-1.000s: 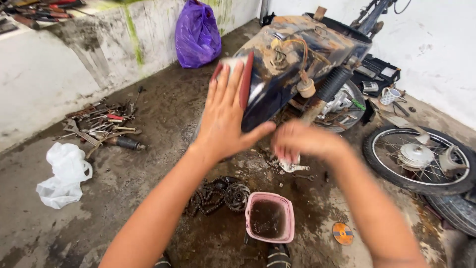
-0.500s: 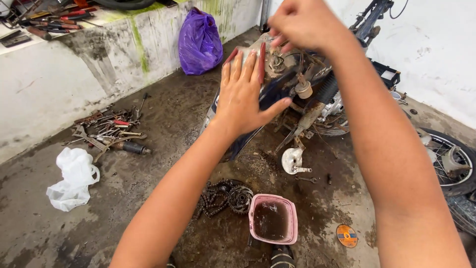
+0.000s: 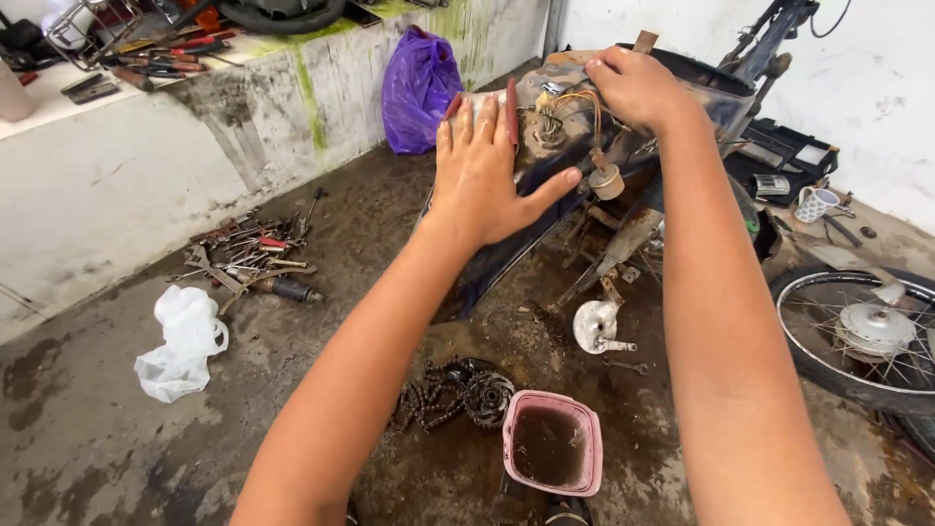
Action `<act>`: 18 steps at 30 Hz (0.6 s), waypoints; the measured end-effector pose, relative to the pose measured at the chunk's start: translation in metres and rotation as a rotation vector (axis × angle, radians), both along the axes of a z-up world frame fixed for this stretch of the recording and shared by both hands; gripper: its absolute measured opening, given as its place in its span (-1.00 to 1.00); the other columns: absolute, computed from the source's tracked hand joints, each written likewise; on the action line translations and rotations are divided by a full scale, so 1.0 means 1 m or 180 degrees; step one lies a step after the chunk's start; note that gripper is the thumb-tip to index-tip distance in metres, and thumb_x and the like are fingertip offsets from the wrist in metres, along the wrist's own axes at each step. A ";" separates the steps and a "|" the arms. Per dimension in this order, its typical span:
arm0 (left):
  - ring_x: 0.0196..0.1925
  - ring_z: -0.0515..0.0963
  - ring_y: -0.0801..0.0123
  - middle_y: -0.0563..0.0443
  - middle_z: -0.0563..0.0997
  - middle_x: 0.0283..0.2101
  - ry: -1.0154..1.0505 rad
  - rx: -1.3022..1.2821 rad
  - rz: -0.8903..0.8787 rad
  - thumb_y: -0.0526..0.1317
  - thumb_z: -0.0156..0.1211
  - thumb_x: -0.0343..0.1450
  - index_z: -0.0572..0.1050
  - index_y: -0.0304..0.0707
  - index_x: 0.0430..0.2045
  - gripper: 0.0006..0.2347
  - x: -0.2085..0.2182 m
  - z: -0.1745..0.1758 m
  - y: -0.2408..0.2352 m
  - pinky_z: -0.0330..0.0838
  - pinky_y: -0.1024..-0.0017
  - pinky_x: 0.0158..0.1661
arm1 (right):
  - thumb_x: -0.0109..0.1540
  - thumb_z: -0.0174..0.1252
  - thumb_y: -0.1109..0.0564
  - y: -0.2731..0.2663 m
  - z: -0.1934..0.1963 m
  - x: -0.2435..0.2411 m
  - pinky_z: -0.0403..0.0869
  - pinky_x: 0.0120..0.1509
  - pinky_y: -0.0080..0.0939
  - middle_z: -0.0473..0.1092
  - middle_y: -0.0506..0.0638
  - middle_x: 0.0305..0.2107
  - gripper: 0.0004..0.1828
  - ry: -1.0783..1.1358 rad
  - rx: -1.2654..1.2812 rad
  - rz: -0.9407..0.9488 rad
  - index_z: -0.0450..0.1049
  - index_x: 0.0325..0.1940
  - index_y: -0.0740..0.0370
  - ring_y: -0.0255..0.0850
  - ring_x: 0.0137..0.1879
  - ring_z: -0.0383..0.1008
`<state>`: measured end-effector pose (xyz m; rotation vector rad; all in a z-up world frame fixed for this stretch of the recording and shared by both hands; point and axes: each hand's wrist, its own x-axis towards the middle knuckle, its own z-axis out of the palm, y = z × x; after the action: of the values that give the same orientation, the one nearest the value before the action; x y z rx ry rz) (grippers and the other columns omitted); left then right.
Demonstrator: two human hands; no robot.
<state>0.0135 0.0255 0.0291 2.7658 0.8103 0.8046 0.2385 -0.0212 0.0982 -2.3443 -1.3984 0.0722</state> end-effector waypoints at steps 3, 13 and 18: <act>0.57 -0.32 -0.06 -0.26 -0.21 0.56 -0.0136 0.0171 -0.0125 0.56 -0.40 0.33 -0.22 -0.44 0.46 0.03 -0.020 -0.017 -0.026 -0.48 -0.01 0.47 | 0.44 -0.34 -0.15 0.005 -0.008 0.013 0.27 0.22 0.26 0.30 0.21 0.26 -0.43 -0.0076 0.0290 0.0047 0.30 0.38 0.18 0.20 0.28 0.28; 0.58 -0.29 -0.10 -0.28 -0.18 0.57 -0.0032 0.0134 -0.0248 0.58 -0.36 0.34 -0.37 -0.27 0.46 0.02 -0.011 -0.008 -0.015 -0.47 -0.04 0.47 | 0.48 -0.32 -0.17 -0.001 -0.014 0.011 0.21 0.36 0.34 0.24 0.30 0.30 -0.41 -0.0174 0.0246 0.0096 0.26 0.42 0.23 0.27 0.35 0.23; 0.59 -0.27 -0.10 -0.28 -0.14 0.57 0.0153 0.0383 -0.0294 0.60 -0.16 0.36 -0.34 -0.34 0.46 0.07 -0.015 -0.007 -0.013 -0.41 -0.09 0.45 | 0.46 -0.36 -0.22 -0.001 -0.014 0.021 0.18 0.32 0.44 0.12 0.28 0.38 -0.35 -0.0122 0.0174 0.0013 0.12 0.52 0.16 0.33 0.39 0.13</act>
<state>-0.0013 0.0126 0.0220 2.9139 0.6566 0.7979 0.2590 -0.0221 0.0837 -2.3095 -1.4055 -0.0097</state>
